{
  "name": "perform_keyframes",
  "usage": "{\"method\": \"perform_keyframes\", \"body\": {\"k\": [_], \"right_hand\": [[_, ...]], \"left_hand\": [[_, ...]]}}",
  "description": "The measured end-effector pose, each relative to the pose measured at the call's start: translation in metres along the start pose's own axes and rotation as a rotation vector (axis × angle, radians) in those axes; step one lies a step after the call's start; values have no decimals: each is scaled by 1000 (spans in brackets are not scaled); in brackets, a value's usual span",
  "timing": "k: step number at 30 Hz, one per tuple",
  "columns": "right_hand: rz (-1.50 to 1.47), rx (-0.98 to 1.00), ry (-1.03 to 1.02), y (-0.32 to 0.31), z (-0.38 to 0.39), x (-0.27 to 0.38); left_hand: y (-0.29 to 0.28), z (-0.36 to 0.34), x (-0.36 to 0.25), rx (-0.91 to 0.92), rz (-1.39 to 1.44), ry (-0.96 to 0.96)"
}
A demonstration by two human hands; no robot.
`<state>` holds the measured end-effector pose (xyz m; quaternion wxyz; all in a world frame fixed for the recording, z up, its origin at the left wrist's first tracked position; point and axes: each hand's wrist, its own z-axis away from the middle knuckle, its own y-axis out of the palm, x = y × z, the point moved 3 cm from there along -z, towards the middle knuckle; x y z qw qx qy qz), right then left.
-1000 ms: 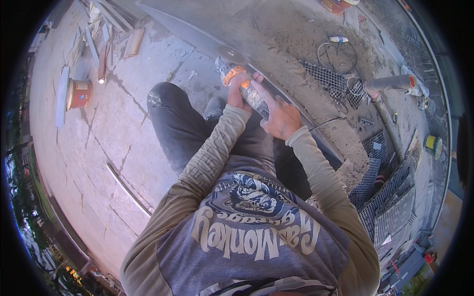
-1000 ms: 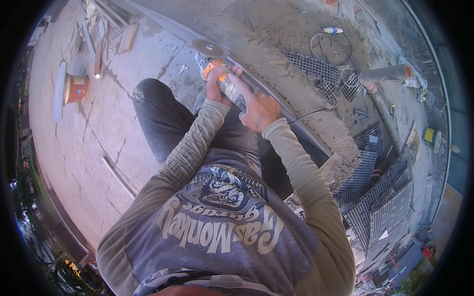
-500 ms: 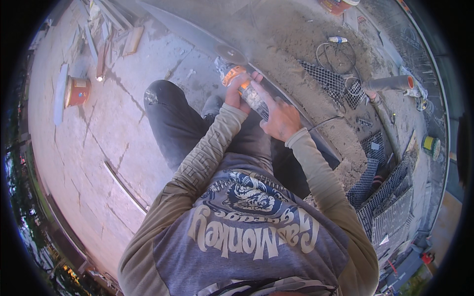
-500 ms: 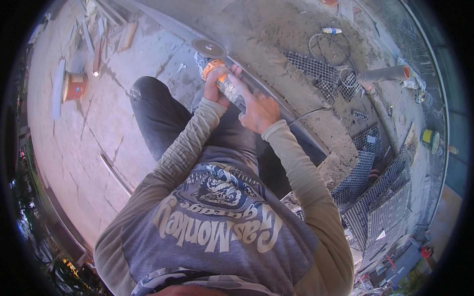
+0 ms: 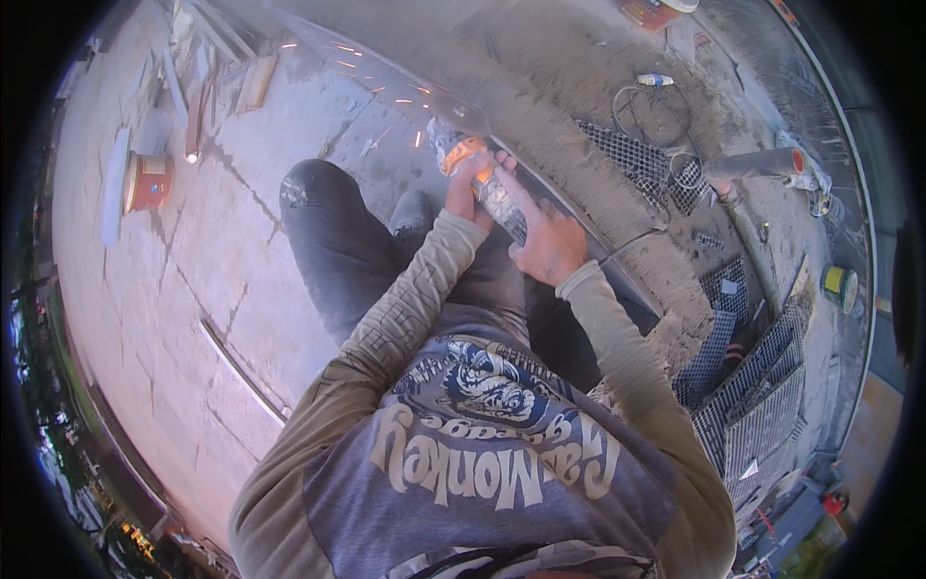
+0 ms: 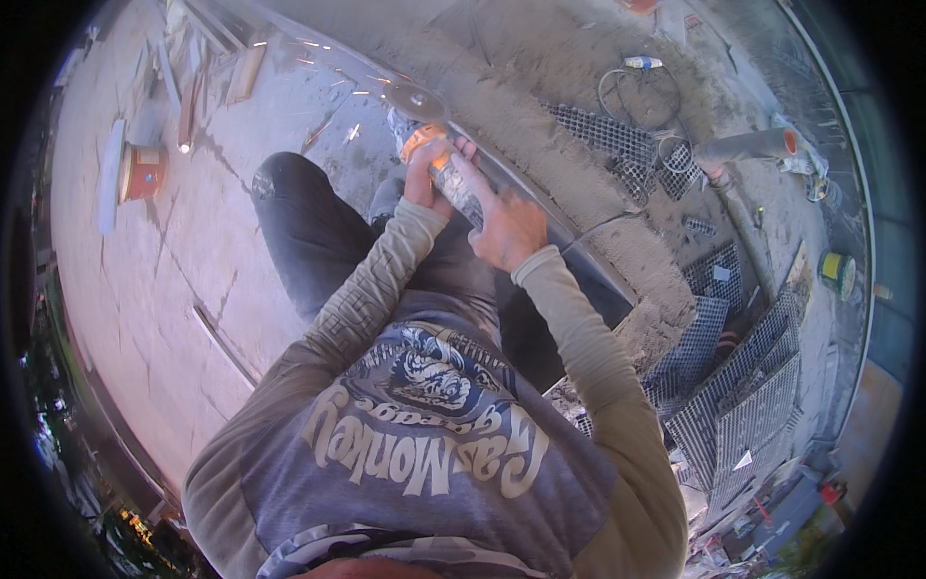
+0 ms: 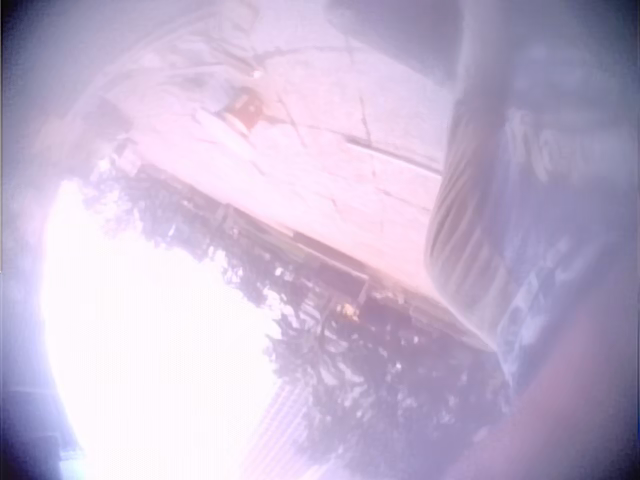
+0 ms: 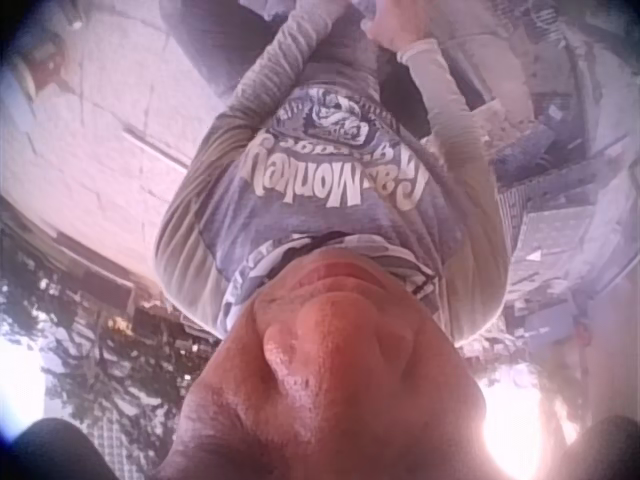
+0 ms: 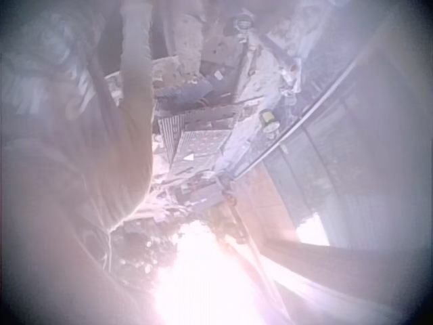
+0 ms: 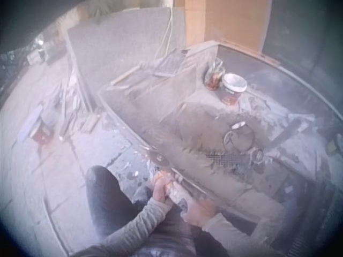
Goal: The person uses an angle grinder to cut a large stone tile on a construction site. They position the tile, cut along a marked line, and then separate the cut piece.
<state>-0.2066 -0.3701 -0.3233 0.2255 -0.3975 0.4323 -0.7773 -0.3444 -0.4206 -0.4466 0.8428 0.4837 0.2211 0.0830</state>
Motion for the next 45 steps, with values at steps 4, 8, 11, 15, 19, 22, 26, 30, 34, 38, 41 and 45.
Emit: {"method": "perform_keyframes", "body": {"k": [4, 8, 11, 15, 19, 22, 26, 30, 34, 38, 41, 45], "right_hand": [[-45, -21, -10, 6, -1, -1], [-60, -39, -49, 13, -13, -3], [-57, -27, -45, 13, -15, 0], [-34, 3, 5, 12, -9, 5], [-53, 23, 8, 7, -5, 7], [-69, -10, -19, 6, -3, 4], [-64, 44, 8, 6, -6, 7], [-40, 55, 23, 6, -5, 0], [-51, 53, 16, 8, -7, 1], [-42, 20, 44, 8, -3, 3], [-8, -52, 21, 11, 3, 16], [6, -140, -90, 3, 2, 32]], "left_hand": [[-1, 5, -4, -21, -30, -10], [2, -3, -19, 13, -94, 64], [0, -6, -18, -42, -12, 44], [-4, -4, -17, -11, -24, 44], [3, 3, -15, -10, -54, 69], [5, 1, -12, 3, -56, 81], [-1, -5, -16, -18, -71, 83], [1, -5, -10, -25, -81, 80], [-1, -6, -11, -38, -36, 68], [-1, -6, -10, -12, -14, -29], [6, 10, -16, 34, 6, 58], [21, 28, -42, 131, 11, 170]]}}
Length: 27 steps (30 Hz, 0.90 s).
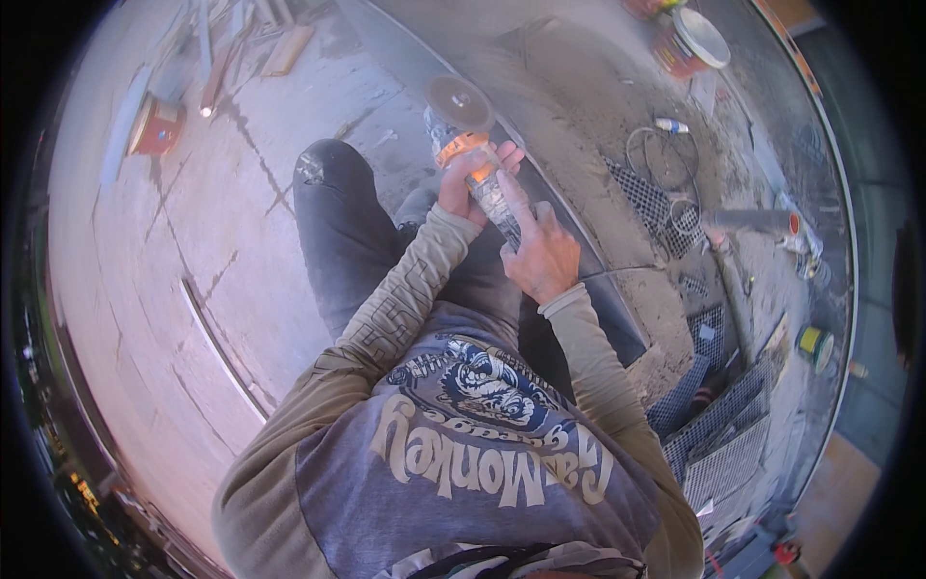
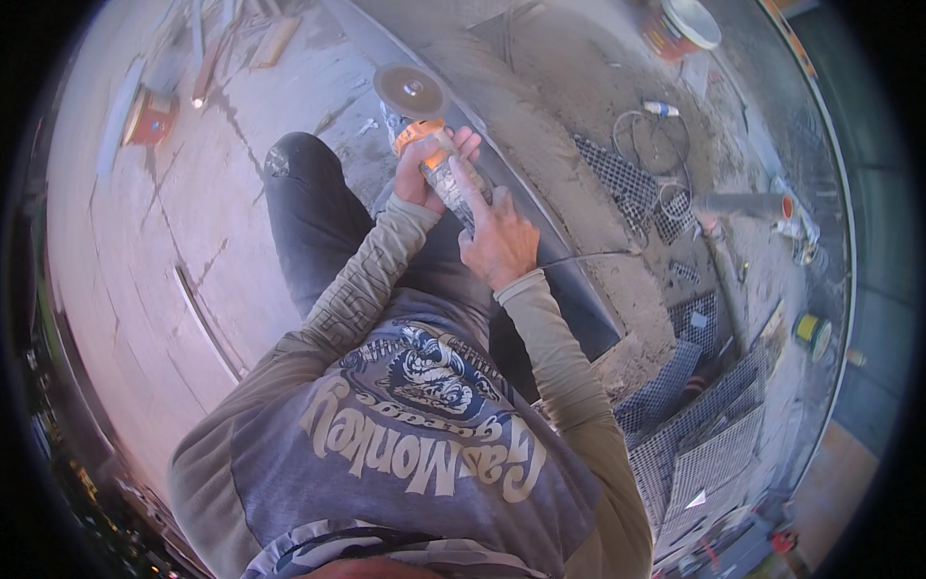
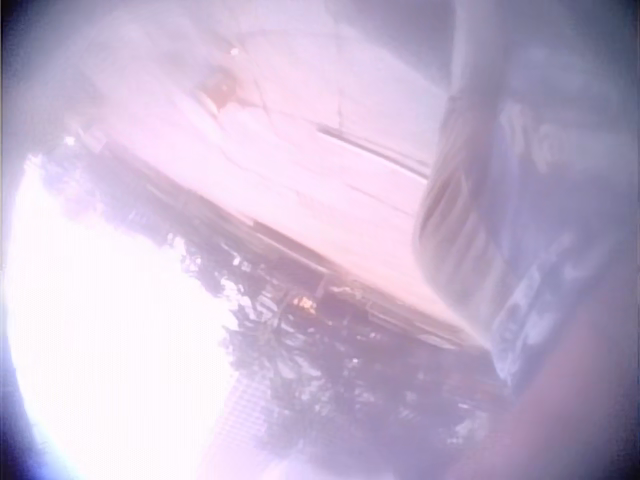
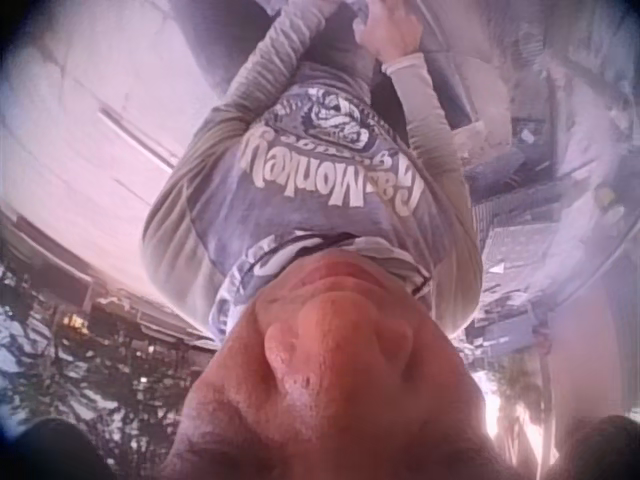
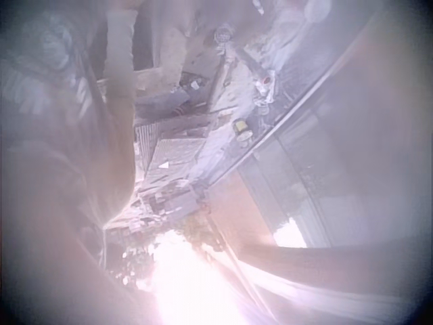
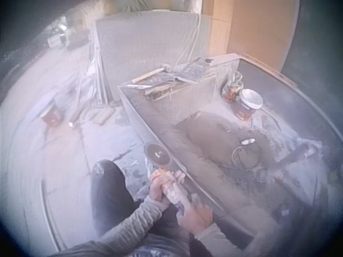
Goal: The person uses an angle grinder to cut a large stone tile on a construction site. They position the tile, cut along a marked line, and then separate the cut piece.
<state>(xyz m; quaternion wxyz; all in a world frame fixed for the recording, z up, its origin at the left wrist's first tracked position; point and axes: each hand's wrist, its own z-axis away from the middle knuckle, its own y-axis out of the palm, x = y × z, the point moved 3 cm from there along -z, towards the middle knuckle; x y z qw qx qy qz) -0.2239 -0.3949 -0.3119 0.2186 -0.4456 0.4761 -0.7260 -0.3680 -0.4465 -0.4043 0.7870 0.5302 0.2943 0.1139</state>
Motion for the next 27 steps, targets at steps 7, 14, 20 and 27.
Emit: {"method": "perform_keyframes", "body": {"k": [7, 14, 20, 27], "right_hand": [[-9, -22, -76, 5, -22, 10], [-10, 10, 33, 15, -34, 2], [-67, 9, 62, 18, -18, -11], [-11, 31, 78, 10, 0, -18]], "left_hand": [[-18, -16, -13, -21, 50, -10], [-31, -36, 1, -80, 71, -102], [-34, -27, 24, -98, 83, -146], [-32, -12, 41, -80, 90, -156]]}}
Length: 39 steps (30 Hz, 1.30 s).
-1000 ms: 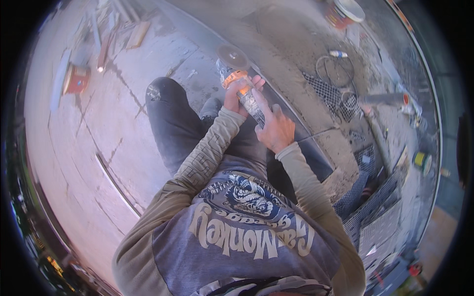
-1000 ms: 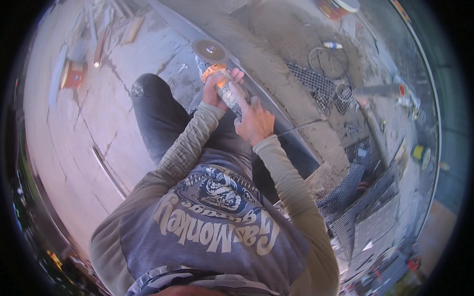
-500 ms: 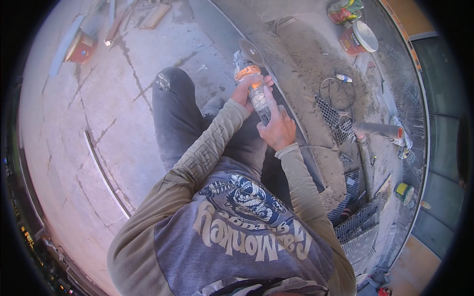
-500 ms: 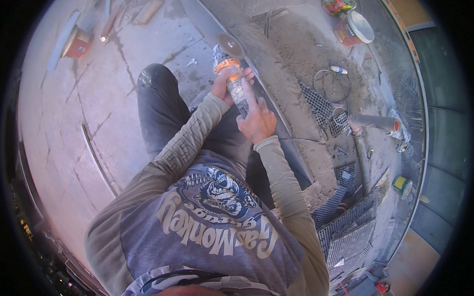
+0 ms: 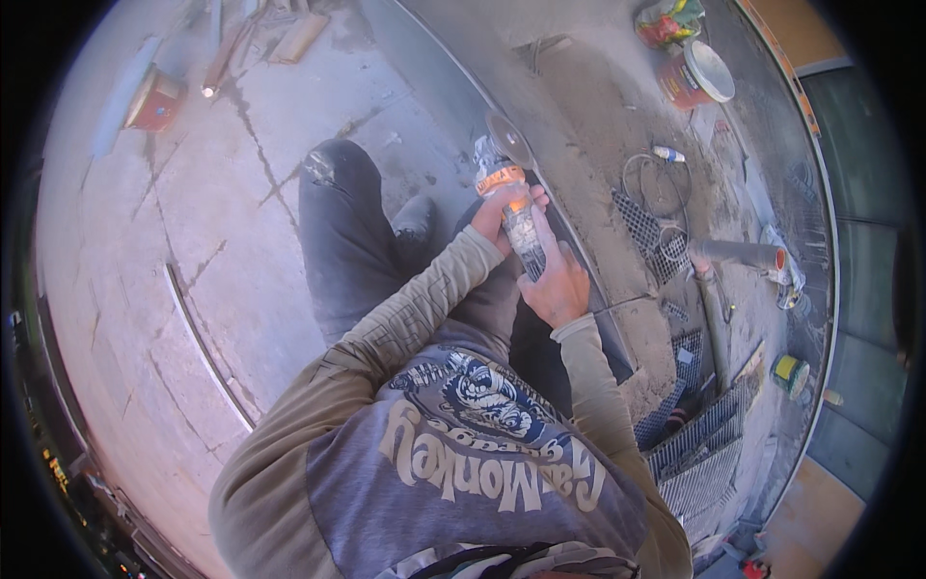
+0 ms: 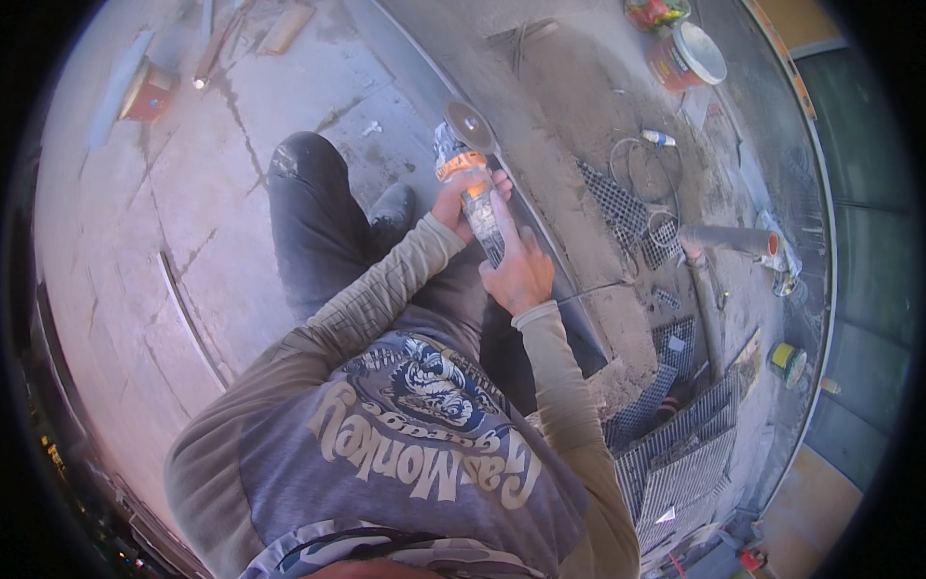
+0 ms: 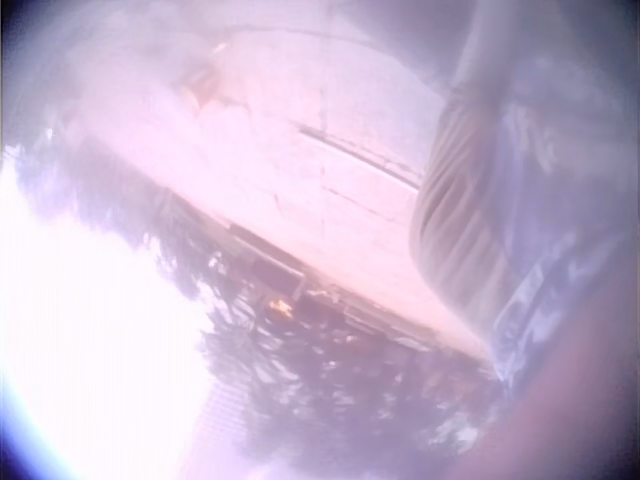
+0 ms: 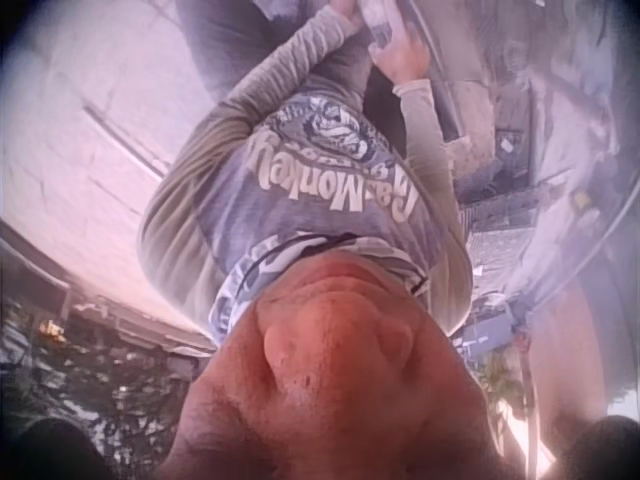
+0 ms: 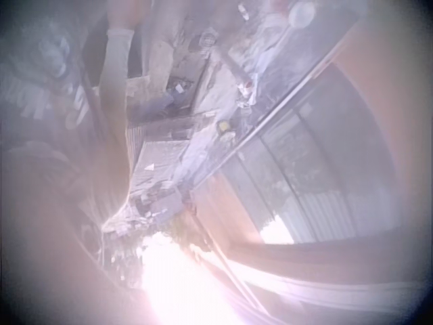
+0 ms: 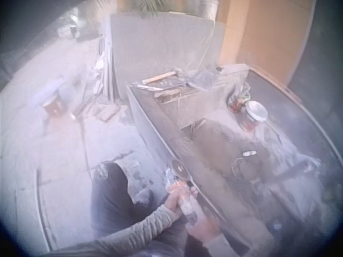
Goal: The person uses an angle grinder to cut a large stone tile on a construction site. They position the tile, cut along a marked line, and then separate the cut piece.
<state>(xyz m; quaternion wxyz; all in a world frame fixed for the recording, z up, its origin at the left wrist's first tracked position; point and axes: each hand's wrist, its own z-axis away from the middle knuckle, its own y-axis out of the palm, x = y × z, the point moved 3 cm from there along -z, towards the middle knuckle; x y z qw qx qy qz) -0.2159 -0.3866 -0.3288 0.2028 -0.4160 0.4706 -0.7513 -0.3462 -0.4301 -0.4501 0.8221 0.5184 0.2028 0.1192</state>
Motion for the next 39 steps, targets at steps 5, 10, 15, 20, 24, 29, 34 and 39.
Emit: {"method": "perform_keyframes", "body": {"k": [5, 10, 15, 20, 24, 29, 34, 39], "right_hand": [[-21, -53, -84, -10, -3, 16], [-85, -69, -265, -26, -23, 57], [-22, -61, -331, -31, -60, 91], [10, -51, -299, -18, -95, 96], [9, -49, -206, 3, -114, 89], [25, -80, -162, 19, -136, 91], [26, -44, -128, 19, -141, 89], [-9, -4, -79, 22, -136, 83]], "left_hand": [[24, 7, -23, 39, -27, 76], [50, 20, -84, 80, -34, 240], [55, 7, -129, 140, 42, 330], [34, -22, -147, 74, 33, 287], [22, -50, -149, 12, -3, 211], [5, -77, -162, 44, -36, 182], [-2, -88, -156, 13, -5, 168], [-7, -88, -146, 8, 21, 169]]}}
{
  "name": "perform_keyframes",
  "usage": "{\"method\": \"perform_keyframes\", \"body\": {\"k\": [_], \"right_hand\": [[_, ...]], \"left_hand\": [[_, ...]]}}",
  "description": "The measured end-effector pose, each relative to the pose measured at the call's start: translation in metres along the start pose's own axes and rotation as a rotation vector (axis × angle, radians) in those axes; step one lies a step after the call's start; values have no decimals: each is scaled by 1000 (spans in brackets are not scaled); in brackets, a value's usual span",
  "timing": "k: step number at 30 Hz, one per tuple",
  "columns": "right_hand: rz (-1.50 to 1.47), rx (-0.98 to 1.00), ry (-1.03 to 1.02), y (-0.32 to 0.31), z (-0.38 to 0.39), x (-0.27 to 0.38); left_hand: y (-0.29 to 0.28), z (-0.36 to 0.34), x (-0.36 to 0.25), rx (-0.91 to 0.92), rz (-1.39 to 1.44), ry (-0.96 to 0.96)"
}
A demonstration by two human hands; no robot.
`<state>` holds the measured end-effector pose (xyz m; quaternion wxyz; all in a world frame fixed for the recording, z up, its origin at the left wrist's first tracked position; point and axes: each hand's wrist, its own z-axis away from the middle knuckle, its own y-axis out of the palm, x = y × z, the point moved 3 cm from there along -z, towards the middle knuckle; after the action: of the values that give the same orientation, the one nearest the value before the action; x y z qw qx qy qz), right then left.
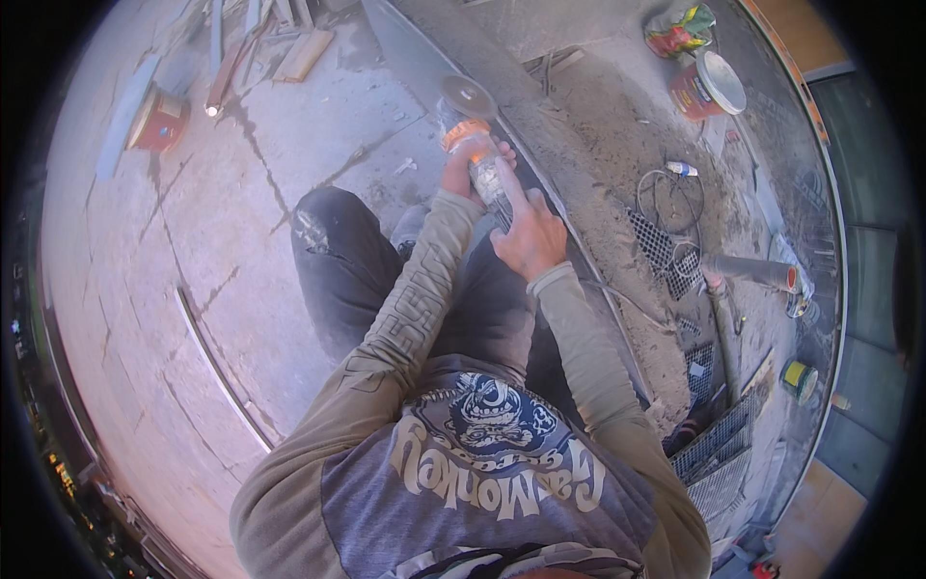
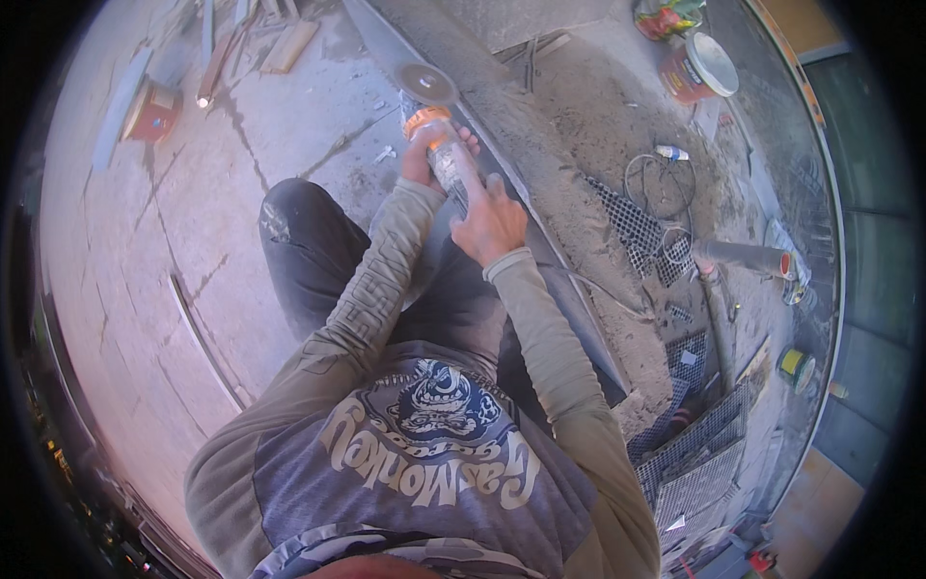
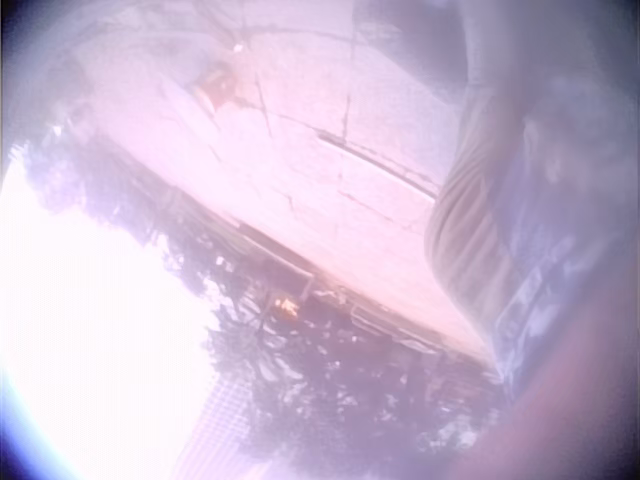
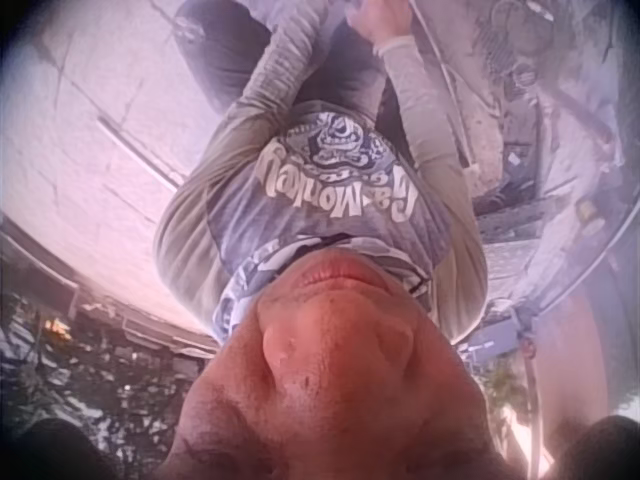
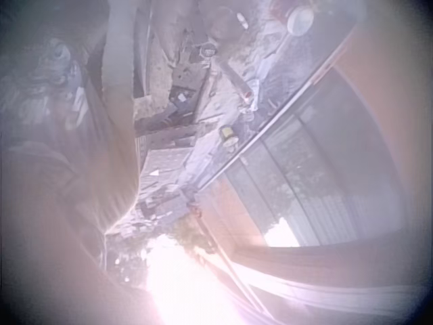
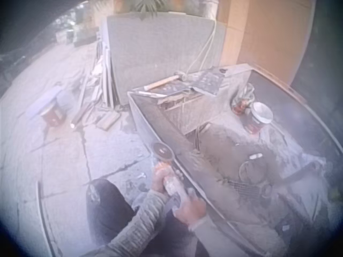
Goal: The person uses an angle grinder to cut a large stone tile on a construction site. They position the tile, cut along a marked line, and then separate the cut piece.
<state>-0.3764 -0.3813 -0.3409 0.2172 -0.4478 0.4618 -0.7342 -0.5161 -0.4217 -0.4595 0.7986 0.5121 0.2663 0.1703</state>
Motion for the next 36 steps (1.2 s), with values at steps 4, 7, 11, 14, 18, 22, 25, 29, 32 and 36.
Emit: {"method": "perform_keyframes", "body": {"k": [4, 7, 11, 14, 18, 22, 25, 29, 32, 36], "right_hand": [[-19, -22, -1, 6, 15, -12], [1, -36, -15, 0, 28, -14], [113, -66, -63, -25, 36, -5], [208, -33, -110, -54, 24, 17], [275, -11, -281, -101, -14, 52], [385, -24, -418, -138, -68, 76], [418, 10, -431, -163, -108, 99], [282, 30, -450, -187, -155, 124], [-143, 113, -338, -209, -179, 127], [-357, 337, -192, -223, -188, 59]], "left_hand": [[-4, 10, 15, -11, -44, -14], [-2, 20, 29, -20, -25, -16], [25, 35, 29, 21, 5, 62], [52, 36, 9, 82, 103, 135], [93, 22, -31, 174, 229, 242], [136, -6, -66, 219, 403, 244], [157, -37, -87, 150, 479, 263], [175, -71, -123, 180, 548, 306], [178, -81, -161, 8, 566, 322], [178, -84, -219, -182, 489, 361]]}}
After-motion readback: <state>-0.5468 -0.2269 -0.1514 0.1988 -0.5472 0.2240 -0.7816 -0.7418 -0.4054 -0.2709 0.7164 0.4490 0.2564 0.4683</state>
